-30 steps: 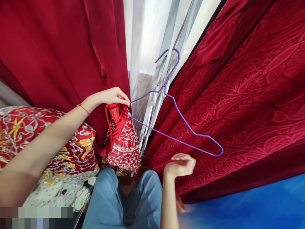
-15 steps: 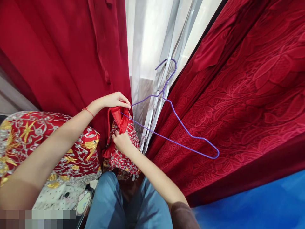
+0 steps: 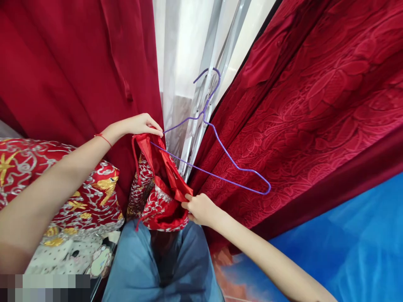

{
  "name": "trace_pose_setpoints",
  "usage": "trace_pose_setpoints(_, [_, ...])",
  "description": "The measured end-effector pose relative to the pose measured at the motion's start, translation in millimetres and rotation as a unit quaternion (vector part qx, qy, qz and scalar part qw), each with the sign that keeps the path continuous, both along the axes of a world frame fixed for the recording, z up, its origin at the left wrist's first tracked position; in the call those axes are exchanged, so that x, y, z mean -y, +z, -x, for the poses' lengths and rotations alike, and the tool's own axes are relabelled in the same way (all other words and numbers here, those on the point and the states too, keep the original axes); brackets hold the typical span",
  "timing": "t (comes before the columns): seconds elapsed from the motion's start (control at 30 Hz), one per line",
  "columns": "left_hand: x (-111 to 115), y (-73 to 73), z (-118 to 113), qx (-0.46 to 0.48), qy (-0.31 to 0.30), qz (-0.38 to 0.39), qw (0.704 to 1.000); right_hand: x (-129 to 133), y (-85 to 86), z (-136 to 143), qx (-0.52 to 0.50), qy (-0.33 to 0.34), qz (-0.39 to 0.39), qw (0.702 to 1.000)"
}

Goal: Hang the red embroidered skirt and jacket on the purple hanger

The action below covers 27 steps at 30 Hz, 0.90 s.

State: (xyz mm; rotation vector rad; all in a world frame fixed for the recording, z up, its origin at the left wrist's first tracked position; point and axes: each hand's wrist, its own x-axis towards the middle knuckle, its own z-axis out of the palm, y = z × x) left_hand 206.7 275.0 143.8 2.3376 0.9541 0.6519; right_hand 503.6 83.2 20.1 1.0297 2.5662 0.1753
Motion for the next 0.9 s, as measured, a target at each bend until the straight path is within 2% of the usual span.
trace_pose_setpoints(0.13, [-1.2,-3.7,-1.0,-0.008,0.001,-0.004,1.0,11.7,-27.5,-28.8,0.045,-0.054,-0.047,0.996])
trace_pose_setpoints(0.2, [-1.7,-5.0,-2.5,-0.015,-0.002,-0.002,1.0,11.2,-36.9,-46.7,0.038,-0.054,-0.073,0.995])
trace_pose_setpoints(0.33, [-1.2,-2.8,-1.0,-0.009,0.019,-0.004,1.0,14.5,-30.0,-76.5,-0.019,0.046,-0.128,0.991])
trace_pose_setpoints(0.43, [0.2,0.7,2.0,-0.009,0.034,-0.001,0.999,28.0,-20.4,-81.8,-0.057,0.149,-0.16,0.974])
trace_pose_setpoints(0.5, [1.4,1.9,2.4,-0.009,0.038,0.001,0.999,37.3,-19.9,-77.7,-0.074,0.204,-0.143,0.966])
trace_pose_setpoints(0.57, [2.6,2.1,1.8,-0.007,0.039,0.001,0.999,42.1,-22.9,-71.4,-0.077,0.22,-0.094,0.968])
trace_pose_setpoints(0.67, [4.2,2.2,2.1,0.0,0.038,0.006,0.999,37.4,-24.2,-69.2,-0.086,0.161,-0.011,0.983])
trace_pose_setpoints(0.73, [4.9,3.1,4.1,0.001,0.039,0.009,0.999,27.9,-18.5,-78.6,-0.119,0.101,0.022,0.988])
trace_pose_setpoints(0.8, [4.8,4.6,6.9,-0.001,0.042,0.01,0.999,17.0,-7.4,-97.4,-0.177,0.046,0.034,0.983])
trace_pose_setpoints(0.9, [2.4,6.6,10.2,-0.006,0.049,0.011,0.999,5.1,15.3,-131.1,-0.291,-0.023,0.029,0.956])
